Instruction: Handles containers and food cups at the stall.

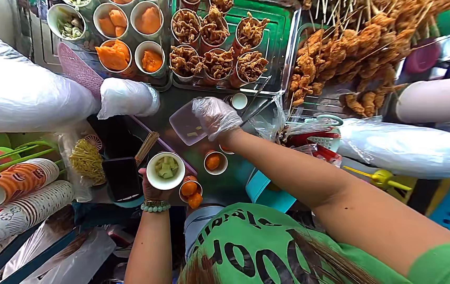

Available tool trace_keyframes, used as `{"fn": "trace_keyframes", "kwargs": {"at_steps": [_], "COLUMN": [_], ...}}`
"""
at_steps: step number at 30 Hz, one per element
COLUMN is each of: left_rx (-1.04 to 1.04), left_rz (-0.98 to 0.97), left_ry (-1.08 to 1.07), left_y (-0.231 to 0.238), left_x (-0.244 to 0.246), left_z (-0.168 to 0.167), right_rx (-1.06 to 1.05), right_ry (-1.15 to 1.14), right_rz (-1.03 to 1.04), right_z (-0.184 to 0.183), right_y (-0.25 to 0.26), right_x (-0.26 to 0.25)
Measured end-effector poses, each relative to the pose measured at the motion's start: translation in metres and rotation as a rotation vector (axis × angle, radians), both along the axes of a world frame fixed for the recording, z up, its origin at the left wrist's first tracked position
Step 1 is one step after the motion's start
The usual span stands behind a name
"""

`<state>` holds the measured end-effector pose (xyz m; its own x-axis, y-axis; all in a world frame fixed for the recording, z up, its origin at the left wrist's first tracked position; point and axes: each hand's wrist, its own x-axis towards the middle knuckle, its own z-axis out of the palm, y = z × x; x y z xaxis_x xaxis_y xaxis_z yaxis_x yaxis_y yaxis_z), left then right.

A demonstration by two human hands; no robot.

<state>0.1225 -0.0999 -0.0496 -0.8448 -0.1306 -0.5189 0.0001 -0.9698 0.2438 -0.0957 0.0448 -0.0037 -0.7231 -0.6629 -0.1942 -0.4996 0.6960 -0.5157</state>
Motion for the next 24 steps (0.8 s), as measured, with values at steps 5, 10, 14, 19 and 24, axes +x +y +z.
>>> {"fn": "trace_keyframes", "kwargs": {"at_steps": [5,10,14,19,24], "left_rx": [0.103,0.001,-0.024,-0.027,-0.031], "left_rz": [0.035,-0.004,-0.022,0.009,-0.004], "left_ry": [-0.171,-0.167,-0.19,-0.261,-0.227], "left_y": [0.018,0.031,0.028,0.023,0.024], "left_x": [-0.026,-0.05,-0.057,-0.054,-0.05], "left_z": [-0.01,-0.016,-0.014,-0.012,-0.011], "right_rx": [0.441,0.413,0.354,0.369,0.421], "right_ry": [-0.456,-0.44,-0.405,-0.424,-0.452], "right_rz": [0.104,0.15,0.259,0.27,0.215], "right_z": [-0.007,-0.048,-0.062,-0.046,-0.047], "right_y": [-0.034,-0.047,-0.049,-0.043,-0.045], "right_x": [0.005,0.012,0.017,0.009,0.004]}}
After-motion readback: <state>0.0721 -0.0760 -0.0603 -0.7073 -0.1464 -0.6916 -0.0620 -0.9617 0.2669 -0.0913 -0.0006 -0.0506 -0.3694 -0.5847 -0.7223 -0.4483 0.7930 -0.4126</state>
